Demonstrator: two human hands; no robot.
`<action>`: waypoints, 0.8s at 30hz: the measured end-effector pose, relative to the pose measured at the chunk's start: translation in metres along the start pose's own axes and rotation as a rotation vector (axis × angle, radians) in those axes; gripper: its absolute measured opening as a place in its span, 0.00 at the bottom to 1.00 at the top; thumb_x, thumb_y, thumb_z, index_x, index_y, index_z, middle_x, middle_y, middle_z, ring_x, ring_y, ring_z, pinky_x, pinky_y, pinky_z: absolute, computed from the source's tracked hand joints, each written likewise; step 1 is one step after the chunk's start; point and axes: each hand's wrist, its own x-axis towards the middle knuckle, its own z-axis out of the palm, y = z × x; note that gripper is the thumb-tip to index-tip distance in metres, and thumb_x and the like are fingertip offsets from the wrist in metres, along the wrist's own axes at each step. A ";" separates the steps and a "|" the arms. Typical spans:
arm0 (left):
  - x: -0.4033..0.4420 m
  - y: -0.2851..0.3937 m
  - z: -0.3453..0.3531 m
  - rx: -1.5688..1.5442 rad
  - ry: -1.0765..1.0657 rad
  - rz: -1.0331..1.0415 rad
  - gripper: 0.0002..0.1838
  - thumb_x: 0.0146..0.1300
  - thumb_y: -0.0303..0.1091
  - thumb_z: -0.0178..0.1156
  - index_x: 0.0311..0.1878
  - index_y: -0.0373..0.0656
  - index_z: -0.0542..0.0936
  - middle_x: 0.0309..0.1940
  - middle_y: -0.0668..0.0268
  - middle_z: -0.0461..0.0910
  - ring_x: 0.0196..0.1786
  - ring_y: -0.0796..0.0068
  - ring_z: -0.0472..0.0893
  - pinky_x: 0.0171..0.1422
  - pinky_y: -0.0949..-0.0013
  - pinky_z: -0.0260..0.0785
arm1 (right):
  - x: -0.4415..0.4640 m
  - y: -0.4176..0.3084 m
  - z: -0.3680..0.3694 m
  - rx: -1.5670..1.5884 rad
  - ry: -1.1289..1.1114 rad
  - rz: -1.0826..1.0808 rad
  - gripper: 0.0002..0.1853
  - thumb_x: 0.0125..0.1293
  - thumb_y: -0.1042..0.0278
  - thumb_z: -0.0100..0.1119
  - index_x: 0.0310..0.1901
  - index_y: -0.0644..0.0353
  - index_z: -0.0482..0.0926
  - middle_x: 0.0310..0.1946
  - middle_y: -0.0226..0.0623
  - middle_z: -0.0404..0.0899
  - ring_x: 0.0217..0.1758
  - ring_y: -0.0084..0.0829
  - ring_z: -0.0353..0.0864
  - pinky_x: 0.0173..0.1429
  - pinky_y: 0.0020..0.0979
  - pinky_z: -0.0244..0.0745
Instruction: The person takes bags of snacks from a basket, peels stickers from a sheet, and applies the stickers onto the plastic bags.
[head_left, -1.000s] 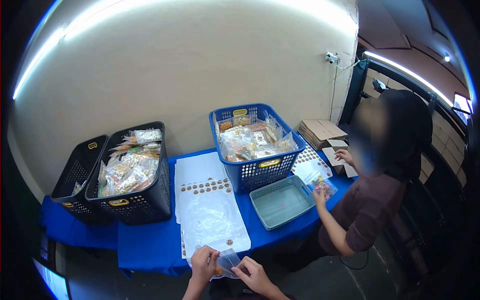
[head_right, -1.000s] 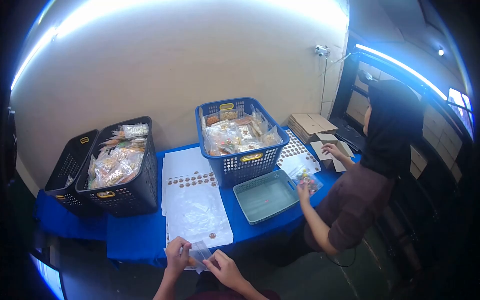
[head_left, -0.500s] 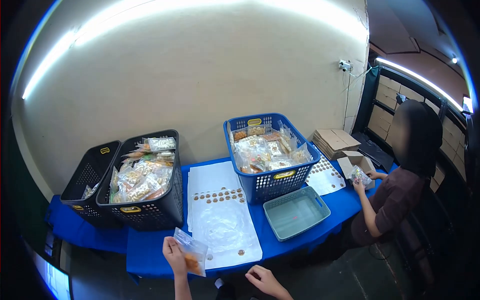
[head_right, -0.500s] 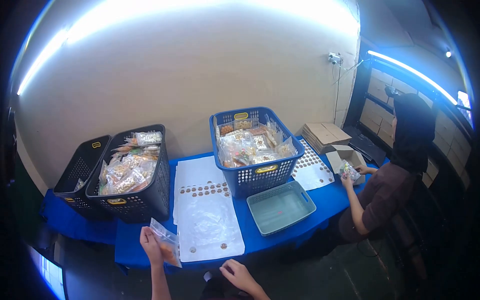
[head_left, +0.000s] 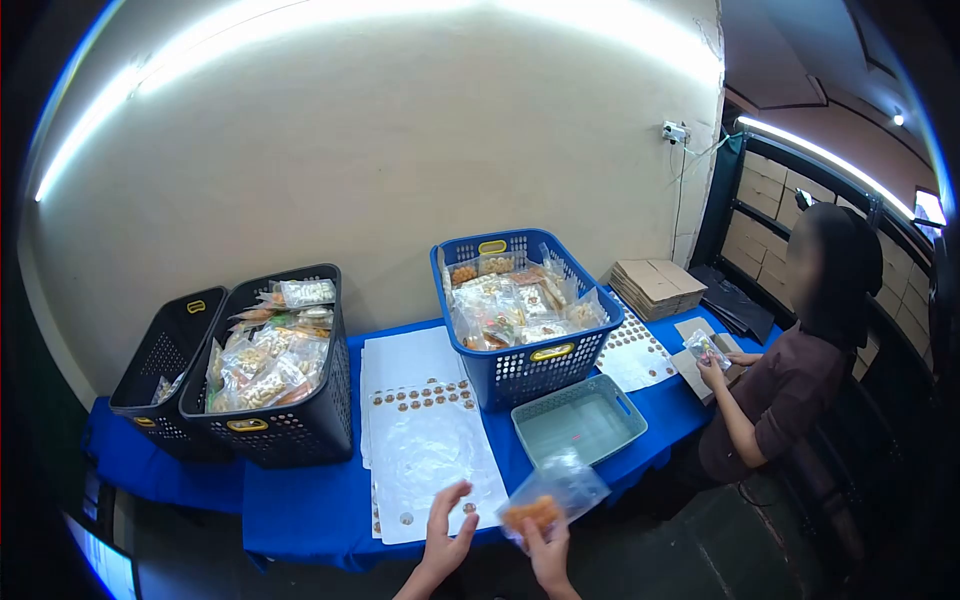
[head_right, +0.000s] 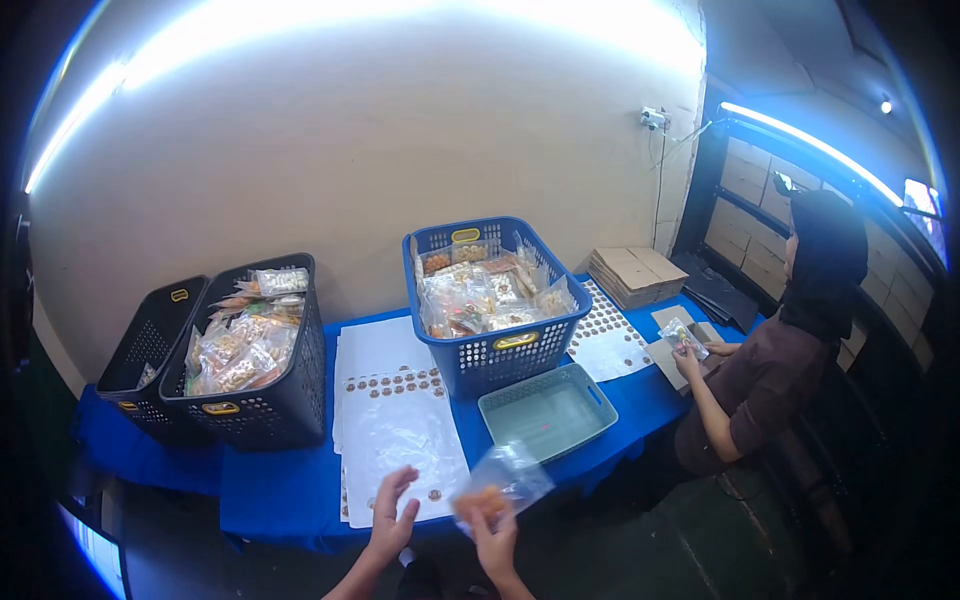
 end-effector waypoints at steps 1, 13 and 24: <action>-0.004 -0.004 -0.007 0.108 -0.226 -0.044 0.21 0.58 0.34 0.53 0.55 0.36 0.67 0.50 0.57 0.69 0.53 0.66 0.69 0.58 0.69 0.59 | 0.004 0.003 -0.005 -0.024 0.095 -0.031 0.17 0.60 0.77 0.51 0.50 0.66 0.65 0.38 0.35 0.73 0.39 0.23 0.74 0.44 0.23 0.71; -0.020 -0.039 -0.012 -0.192 -0.195 -0.520 0.18 0.61 0.32 0.53 0.52 0.33 0.69 0.43 0.62 0.75 0.43 0.78 0.75 0.48 0.77 0.66 | -0.004 -0.010 -0.012 -0.408 -0.535 -0.081 0.42 0.50 0.67 0.63 0.62 0.63 0.48 0.51 0.47 0.62 0.46 0.32 0.72 0.44 0.26 0.71; -0.008 -0.055 -0.001 -0.365 -0.354 -0.507 0.22 0.67 0.41 0.43 0.57 0.35 0.63 0.50 0.63 0.69 0.51 0.78 0.69 0.54 0.74 0.61 | 0.029 0.017 -0.021 0.064 -0.548 0.367 0.13 0.63 0.64 0.51 0.42 0.66 0.72 0.30 0.32 0.76 0.27 0.17 0.72 0.35 0.18 0.69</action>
